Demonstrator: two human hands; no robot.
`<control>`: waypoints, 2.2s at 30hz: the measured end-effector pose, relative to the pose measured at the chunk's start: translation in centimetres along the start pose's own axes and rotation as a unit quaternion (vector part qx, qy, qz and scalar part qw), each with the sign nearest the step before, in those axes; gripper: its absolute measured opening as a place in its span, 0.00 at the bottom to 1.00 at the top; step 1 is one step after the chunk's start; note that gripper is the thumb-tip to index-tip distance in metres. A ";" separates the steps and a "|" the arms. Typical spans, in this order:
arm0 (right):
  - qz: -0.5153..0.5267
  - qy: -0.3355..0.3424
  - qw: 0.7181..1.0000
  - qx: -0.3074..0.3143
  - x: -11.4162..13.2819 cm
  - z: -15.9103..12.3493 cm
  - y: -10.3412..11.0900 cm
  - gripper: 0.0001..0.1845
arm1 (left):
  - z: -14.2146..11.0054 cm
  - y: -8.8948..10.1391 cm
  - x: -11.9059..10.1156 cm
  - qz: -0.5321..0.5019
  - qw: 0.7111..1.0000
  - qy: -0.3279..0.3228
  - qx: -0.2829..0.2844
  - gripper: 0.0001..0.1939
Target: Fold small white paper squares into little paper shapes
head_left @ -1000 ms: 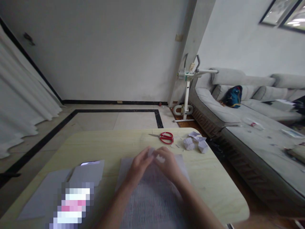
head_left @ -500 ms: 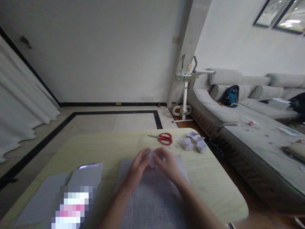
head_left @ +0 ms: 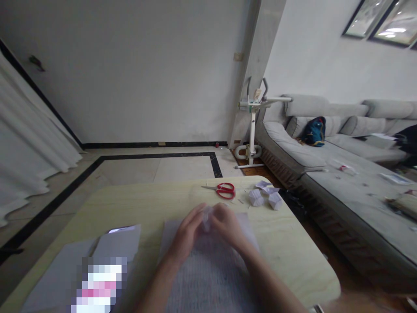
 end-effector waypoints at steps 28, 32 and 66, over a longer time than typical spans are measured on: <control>0.076 -0.017 0.997 0.015 0.6 0.6 1.3 0.11 | 0.4 -0.6 -0.1 0.242 0.962 -0.082 0.094 0.27; 0.092 -0.034 0.995 -0.016 0.2 -0.8 1.9 0.13 | 0.2 -0.2 -0.8 0.307 0.939 -0.149 0.039 0.25; -0.305 0.008 0.935 -0.179 -5.9 -3.9 16.9 0.09 | -0.9 -1.1 -0.8 0.440 0.872 -0.214 0.033 0.18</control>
Point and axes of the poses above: each hand's wrist, its own z-axis towards the middle knuckle, its own y-axis out of the back of the hand, x = y × z, the point moved 5 cm from there along z, towards the middle knuckle, and after that the axes turned 8 degrees about -y, right-handed, at the moved point
